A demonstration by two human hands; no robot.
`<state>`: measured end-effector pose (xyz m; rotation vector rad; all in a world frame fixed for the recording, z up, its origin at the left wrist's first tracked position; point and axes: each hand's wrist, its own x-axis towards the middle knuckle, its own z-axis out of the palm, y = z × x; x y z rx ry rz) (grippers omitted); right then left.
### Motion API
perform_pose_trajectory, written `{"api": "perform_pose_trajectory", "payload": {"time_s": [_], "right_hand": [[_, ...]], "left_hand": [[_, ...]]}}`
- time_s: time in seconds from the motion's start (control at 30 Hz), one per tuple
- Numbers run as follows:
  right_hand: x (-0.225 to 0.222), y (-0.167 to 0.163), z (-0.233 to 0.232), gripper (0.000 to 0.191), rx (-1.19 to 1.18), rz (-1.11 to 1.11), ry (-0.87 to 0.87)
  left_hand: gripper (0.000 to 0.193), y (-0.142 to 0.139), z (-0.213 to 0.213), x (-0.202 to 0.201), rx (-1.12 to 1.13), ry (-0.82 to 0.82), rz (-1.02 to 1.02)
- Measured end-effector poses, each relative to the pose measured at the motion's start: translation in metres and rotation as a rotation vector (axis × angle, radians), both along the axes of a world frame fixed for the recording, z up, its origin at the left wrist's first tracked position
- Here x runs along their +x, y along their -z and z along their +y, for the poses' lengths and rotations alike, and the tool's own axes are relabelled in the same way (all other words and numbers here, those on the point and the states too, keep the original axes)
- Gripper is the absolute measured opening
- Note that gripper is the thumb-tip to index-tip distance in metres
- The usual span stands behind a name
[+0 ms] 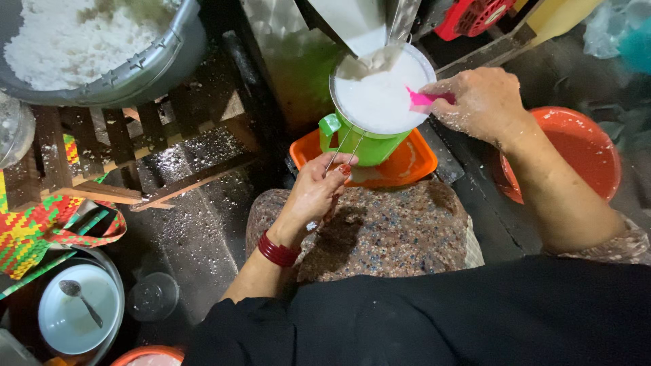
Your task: The person grates coconut with a manual grating machine, pressing the grated coconut down in a metal tray with a pink spatula. They then hold a strainer over a green jug and press the grated coconut with the spatula to squeeze coconut milk into the jug.
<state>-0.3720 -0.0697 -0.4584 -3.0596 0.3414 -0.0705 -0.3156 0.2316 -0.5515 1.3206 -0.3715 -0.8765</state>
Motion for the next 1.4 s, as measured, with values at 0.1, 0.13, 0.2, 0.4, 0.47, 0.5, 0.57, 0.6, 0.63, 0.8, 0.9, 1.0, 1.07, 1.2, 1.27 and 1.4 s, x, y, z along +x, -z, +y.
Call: {"api": "perform_pose_trajectory", "payload": {"time_s": [0.1,0.13,0.2,0.4,0.47,0.5,0.57,0.6,0.63,0.8,0.9,1.0,1.07,1.2,1.27,1.4], "right_hand": [[0.006,0.009,-0.007,0.039,0.2,0.027,-0.001],[0.007,0.013,-0.008,0.038,0.302,0.02,-0.007],[0.008,0.019,-0.012,0.037,0.459,-0.018,-0.018],[-0.007,0.019,-0.013,0.039,0.516,-0.128,0.076],[-0.014,0.014,-0.012,0.04,0.287,-0.237,-0.001],[-0.018,0.012,-0.011,0.039,0.217,-0.277,-0.021],[-0.025,0.008,-0.008,0.038,0.077,-0.355,-0.062],[-0.027,0.007,-0.006,0.034,0.023,-0.404,-0.1],[-0.03,0.007,-0.004,0.031,-0.031,-0.452,-0.139],[-0.033,0.004,-0.004,0.036,-0.328,-0.585,-0.298],[-0.029,0.001,-0.009,0.048,-0.48,-0.616,-0.368],[-0.023,0.003,-0.012,0.052,-0.606,-0.62,-0.388],[-0.021,0.007,-0.012,0.053,-0.658,-0.62,-0.377],[-0.02,0.019,-0.007,0.041,-0.486,-0.474,-0.289],[-0.02,0.023,-0.004,0.032,-0.437,-0.428,-0.236],[-0.015,0.021,-0.006,0.035,-0.235,-0.239,-0.12]], "left_hand": [[0.032,0.0,0.0,0.001,0.023,0.002,0.011],[0.032,0.001,0.0,0.002,0.03,0.0,0.027],[0.031,0.003,0.001,0.002,0.037,0.004,0.019],[0.034,0.005,0.003,0.002,-0.037,0.011,0.056],[0.034,0.002,0.002,0.0,-0.031,0.013,0.054],[0.034,-0.001,0.002,-0.001,-0.027,0.009,0.046],[0.033,-0.006,0.002,-0.003,0.013,0.009,0.043],[0.033,-0.008,0.003,-0.003,0.049,0.012,0.048],[0.033,-0.01,0.004,-0.003,0.086,0.014,0.054],[0.032,-0.012,0.005,-0.004,0.022,0.009,0.083],[0.034,-0.011,0.005,-0.003,-0.022,0.023,-0.036],[0.033,-0.014,0.007,-0.003,0.03,0.016,-0.017],[0.033,-0.016,0.008,-0.003,0.074,0.011,0.035],[0.036,-0.018,0.004,-0.004,0.044,0.008,0.063],[0.036,-0.017,0.001,-0.005,0.027,0.006,0.069],[0.034,-0.011,-0.002,-0.006,0.026,0.007,0.069]]}}
